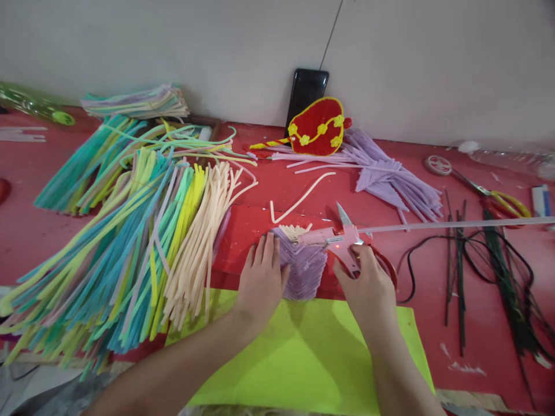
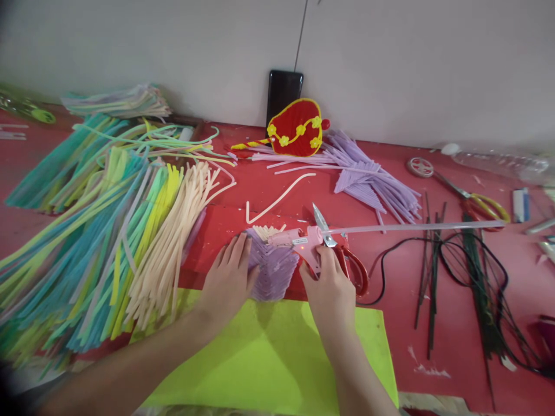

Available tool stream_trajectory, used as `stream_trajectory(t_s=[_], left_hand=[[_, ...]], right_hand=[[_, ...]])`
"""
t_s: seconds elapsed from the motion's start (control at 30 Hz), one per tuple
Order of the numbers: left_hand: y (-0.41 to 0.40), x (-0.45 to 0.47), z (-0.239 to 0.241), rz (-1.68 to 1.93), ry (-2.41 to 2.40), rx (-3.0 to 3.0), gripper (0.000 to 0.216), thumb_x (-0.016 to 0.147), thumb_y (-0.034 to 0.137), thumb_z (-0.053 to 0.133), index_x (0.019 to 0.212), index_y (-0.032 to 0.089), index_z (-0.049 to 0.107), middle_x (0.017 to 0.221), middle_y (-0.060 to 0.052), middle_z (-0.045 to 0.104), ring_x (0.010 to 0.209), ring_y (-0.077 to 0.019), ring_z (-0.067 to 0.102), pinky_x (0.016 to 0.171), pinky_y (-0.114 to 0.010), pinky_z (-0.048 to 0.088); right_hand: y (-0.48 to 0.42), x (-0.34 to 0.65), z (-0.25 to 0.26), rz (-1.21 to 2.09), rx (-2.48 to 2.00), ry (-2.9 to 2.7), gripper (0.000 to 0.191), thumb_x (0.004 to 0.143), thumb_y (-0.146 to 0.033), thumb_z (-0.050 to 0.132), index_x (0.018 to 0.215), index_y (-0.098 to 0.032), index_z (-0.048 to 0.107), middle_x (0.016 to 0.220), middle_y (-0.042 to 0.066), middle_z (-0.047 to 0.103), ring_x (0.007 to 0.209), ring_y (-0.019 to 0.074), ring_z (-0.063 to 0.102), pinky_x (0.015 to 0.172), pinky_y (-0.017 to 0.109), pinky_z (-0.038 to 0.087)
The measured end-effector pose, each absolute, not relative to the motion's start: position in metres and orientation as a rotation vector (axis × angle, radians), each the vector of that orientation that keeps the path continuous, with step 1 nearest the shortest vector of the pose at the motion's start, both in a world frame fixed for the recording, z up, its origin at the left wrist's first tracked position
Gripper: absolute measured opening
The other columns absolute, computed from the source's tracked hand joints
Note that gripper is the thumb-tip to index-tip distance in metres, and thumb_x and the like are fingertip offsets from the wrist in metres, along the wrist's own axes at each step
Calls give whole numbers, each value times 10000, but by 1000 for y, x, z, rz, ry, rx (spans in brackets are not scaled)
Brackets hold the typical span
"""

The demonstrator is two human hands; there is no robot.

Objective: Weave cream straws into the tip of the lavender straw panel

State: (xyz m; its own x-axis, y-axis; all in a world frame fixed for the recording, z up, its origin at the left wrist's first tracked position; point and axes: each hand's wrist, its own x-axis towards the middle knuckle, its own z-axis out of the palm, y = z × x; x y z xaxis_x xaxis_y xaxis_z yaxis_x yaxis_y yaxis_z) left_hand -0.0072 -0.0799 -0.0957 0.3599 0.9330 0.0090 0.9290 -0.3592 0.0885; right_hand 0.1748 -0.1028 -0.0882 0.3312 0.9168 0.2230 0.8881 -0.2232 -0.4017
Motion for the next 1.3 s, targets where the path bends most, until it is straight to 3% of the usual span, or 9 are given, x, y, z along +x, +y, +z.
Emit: stream_trajectory(t_s=[0.6,0.83,1.03,1.3], left_hand=[[-81,-8,-96,95,1736,2538,497,934,309,360,1342,36,441,1399,-183,466,1265,-292,470,1025,-415,423],[-81,-8,-97,113,1732,2549,528,928,353,374,1337,26,440,1391,-195,471,1275,-306,458,1044,-429,404],[-83,-8,-102,116,1695,2556,625,909,425,395,1352,-17,397,1421,-239,410,1320,-333,393,1065,-470,370],[-81,-9,-101,128,1666,2548,620,912,403,419,1352,-33,385,1419,-251,406,1313,-336,401,1066,-475,371]], right_hand=[[-109,183,-83,73,-2204,-1587,209,767,-391,517,898,-228,523,844,64,661,586,179,557,512,281,371],[-94,208,-83,240,-2246,-1300,408,627,-476,631,916,-201,546,778,51,604,651,199,541,599,317,417],[-82,229,-89,62,-2240,-1213,396,668,-473,567,919,-167,585,835,71,540,736,211,496,671,344,412],[-76,255,-108,26,-2332,-1146,529,686,-482,563,1092,-145,588,973,115,537,908,265,492,805,400,406]])
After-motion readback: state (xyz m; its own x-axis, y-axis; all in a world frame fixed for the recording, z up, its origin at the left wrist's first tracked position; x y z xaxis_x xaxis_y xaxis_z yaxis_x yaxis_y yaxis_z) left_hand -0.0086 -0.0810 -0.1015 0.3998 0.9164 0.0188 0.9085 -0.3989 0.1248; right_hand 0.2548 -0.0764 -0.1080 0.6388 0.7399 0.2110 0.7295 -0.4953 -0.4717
